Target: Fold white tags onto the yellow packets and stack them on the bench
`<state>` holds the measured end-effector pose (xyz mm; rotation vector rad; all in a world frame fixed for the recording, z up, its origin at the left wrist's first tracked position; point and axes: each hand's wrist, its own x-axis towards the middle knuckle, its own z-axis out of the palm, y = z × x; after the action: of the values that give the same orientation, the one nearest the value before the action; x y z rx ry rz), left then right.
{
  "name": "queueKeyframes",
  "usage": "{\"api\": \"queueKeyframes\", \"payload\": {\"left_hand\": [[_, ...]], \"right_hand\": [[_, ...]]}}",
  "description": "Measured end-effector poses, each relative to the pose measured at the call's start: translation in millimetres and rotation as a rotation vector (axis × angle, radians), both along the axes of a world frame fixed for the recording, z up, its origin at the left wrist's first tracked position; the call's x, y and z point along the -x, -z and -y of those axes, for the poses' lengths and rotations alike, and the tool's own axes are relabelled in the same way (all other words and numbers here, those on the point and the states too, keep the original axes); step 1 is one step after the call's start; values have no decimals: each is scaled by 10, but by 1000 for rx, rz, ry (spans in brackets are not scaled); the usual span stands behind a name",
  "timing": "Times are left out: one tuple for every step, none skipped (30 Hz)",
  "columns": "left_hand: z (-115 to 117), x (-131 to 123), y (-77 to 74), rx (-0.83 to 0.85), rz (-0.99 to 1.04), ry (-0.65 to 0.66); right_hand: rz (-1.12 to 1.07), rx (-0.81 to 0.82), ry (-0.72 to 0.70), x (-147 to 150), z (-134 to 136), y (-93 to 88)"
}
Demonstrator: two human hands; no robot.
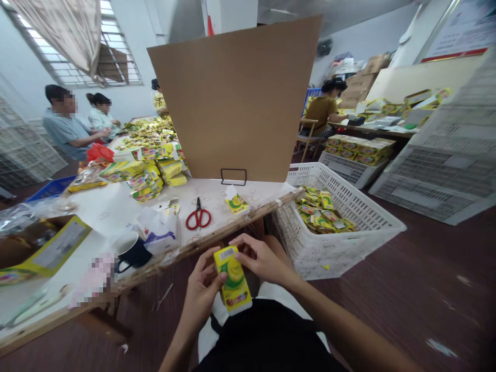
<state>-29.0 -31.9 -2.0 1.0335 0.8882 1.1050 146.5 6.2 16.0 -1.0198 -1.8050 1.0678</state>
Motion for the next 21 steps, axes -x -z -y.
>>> {"api": "queueKeyframes", "payload": {"left_hand": [[-2, -3, 8, -1, 3, 12], [-3, -10, 19, -6, 2, 21], [-4, -21, 31, -12, -2, 29], [-3, -35, 44, -18, -4, 34], [-2, -52, 56, -21, -7, 39], [1, -71, 65, -20, -9, 42], [6, -91, 70, -15, -11, 44], [11, -112, 72, -10, -13, 42], [16, -133, 70, -4, -16, 36], [20, -152, 66, 0, -21, 26], [23, -167, 60, 1, -30, 13], [22, -179, 54, -6, -48, -4], [18, -185, 50, -20, -76, -28], [10, -186, 49, -38, -109, -59], [-1, -182, 53, -56, -141, -93], [-15, -175, 62, -73, -166, -128], [-29, -167, 76, -86, -183, -156], [-42, -161, 93, -92, -190, -172], [-53, -158, 114, -92, -193, -173], [-60, -160, 134, -91, -196, -161], [-63, -168, 151, -92, -205, -141]], "right_hand": [[-77, 36, -13, -20, -19, 14], [-140, 77, -18, -37, -36, 31], [-186, 119, -21, -50, -49, 49], [-215, 155, -24, -57, -55, 64], [-223, 175, -22, -58, -52, 74], [-216, 177, -11, -52, -38, 76], [-203, 167, 8, -39, -13, 71], [-187, 149, 29, -19, 20, 59], [-173, 132, 51, 4, 57, 41], [-165, 124, 67, 24, 93, 20], [-138, 100, 91, 32, 121, -2], [-93, 57, 129, 19, 132, -25], [-35, -6, 188, -23, 122, -47], [25, -79, 265, -98, 85, -70], [69, -152, 354, -205, 20, -94], [109, -225, 469, -338, -70, -117], [132, -274, 581, -482, -179, -138], [158, -315, 706, -621, -300, -155], [292, -389, 885, -734, -425, -162], [427, -412, 975, -807, -548, -156], [565, -408, 971, -830, -665, -134]]}}
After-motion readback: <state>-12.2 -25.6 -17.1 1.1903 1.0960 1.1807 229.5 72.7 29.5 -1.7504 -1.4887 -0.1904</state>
